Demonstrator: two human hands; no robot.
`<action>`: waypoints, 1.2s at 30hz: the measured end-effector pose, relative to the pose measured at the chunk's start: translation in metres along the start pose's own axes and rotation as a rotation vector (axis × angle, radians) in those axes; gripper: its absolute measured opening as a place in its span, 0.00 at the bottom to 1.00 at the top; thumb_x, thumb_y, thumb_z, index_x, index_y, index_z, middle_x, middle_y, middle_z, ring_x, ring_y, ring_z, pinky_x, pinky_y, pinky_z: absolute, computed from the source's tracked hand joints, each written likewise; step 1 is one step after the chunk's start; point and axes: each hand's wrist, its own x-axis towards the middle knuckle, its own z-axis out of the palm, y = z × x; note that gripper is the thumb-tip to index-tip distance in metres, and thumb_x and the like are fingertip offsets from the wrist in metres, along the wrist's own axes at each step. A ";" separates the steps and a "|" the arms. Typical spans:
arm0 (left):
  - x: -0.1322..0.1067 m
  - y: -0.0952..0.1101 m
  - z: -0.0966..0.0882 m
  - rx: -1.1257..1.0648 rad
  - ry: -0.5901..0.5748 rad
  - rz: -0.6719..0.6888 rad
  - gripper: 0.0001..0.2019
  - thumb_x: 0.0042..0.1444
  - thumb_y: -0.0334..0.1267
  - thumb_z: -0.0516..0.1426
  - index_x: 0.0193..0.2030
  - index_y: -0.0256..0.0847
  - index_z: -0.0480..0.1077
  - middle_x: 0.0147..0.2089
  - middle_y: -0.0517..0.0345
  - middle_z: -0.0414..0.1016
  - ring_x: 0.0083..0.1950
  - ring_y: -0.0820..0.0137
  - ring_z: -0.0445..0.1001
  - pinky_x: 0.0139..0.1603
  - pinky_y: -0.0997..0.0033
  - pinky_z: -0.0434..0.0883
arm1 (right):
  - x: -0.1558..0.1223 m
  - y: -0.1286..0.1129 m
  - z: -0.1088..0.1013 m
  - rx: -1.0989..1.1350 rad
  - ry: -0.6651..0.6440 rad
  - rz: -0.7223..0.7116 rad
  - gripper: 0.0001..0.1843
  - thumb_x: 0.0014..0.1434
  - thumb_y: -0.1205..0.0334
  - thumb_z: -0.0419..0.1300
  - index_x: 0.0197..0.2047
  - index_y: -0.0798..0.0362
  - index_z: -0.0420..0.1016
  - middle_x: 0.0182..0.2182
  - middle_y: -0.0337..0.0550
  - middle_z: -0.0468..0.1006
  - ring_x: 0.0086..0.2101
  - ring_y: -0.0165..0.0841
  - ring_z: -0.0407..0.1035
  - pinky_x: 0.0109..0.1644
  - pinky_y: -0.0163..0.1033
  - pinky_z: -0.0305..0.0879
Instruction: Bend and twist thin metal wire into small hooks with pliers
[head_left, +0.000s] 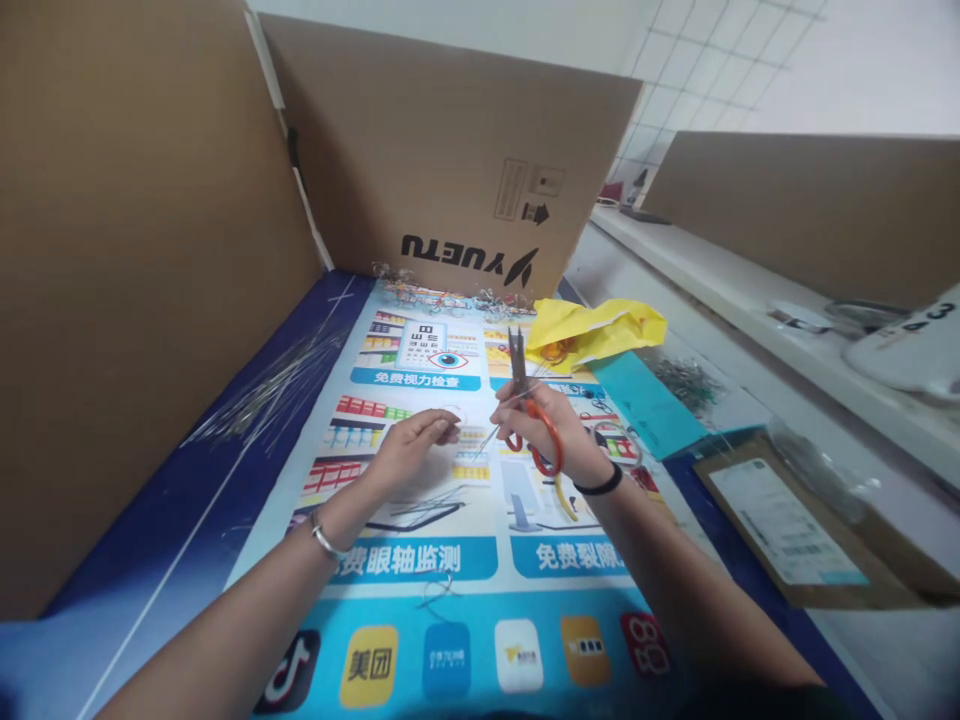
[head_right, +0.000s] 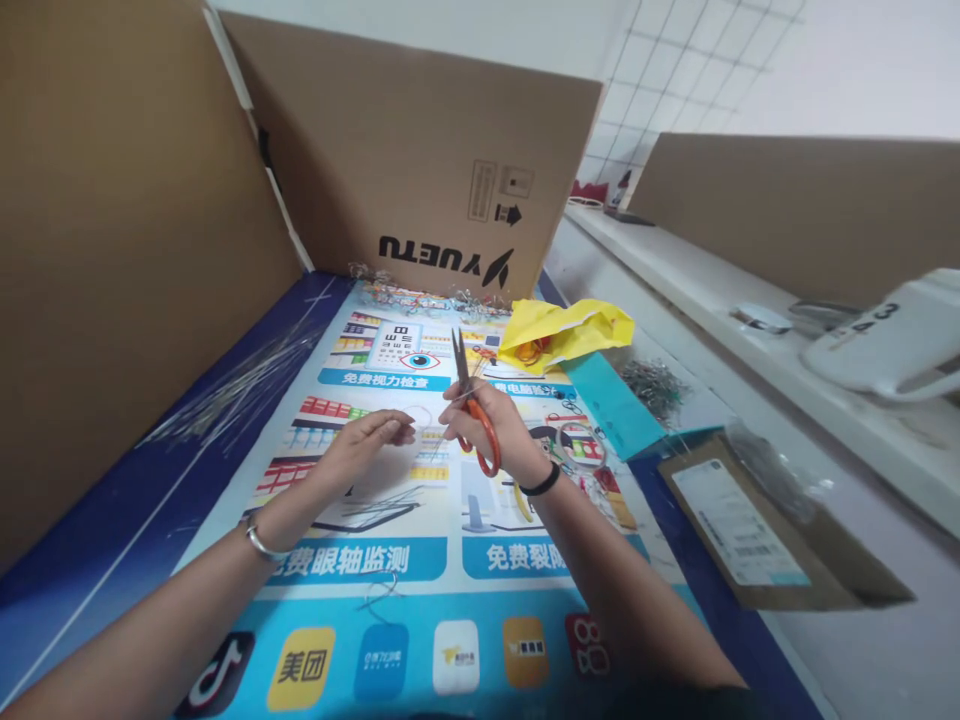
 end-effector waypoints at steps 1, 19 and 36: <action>-0.001 -0.002 0.002 -0.046 -0.001 -0.007 0.14 0.56 0.44 0.51 0.41 0.37 0.71 0.39 0.53 0.75 0.41 0.69 0.72 0.46 0.68 0.66 | 0.001 0.001 0.002 -0.003 -0.009 -0.004 0.12 0.51 0.63 0.56 0.41 0.53 0.63 0.27 0.38 0.73 0.23 0.28 0.69 0.22 0.30 0.63; -0.005 -0.019 0.023 -0.293 -0.133 -0.169 0.15 0.53 0.45 0.55 0.39 0.34 0.73 0.38 0.51 0.76 0.41 0.65 0.70 0.46 0.66 0.63 | 0.013 0.015 0.033 -0.083 0.001 -0.063 0.10 0.54 0.62 0.55 0.41 0.50 0.65 0.28 0.36 0.73 0.28 0.29 0.70 0.33 0.34 0.66; -0.008 -0.018 0.024 -0.101 -0.149 -0.108 0.12 0.54 0.43 0.53 0.32 0.36 0.71 0.31 0.55 0.73 0.35 0.69 0.69 0.40 0.70 0.64 | 0.010 0.013 0.035 -0.004 0.051 -0.064 0.11 0.53 0.61 0.56 0.42 0.50 0.65 0.28 0.36 0.72 0.25 0.28 0.69 0.29 0.34 0.67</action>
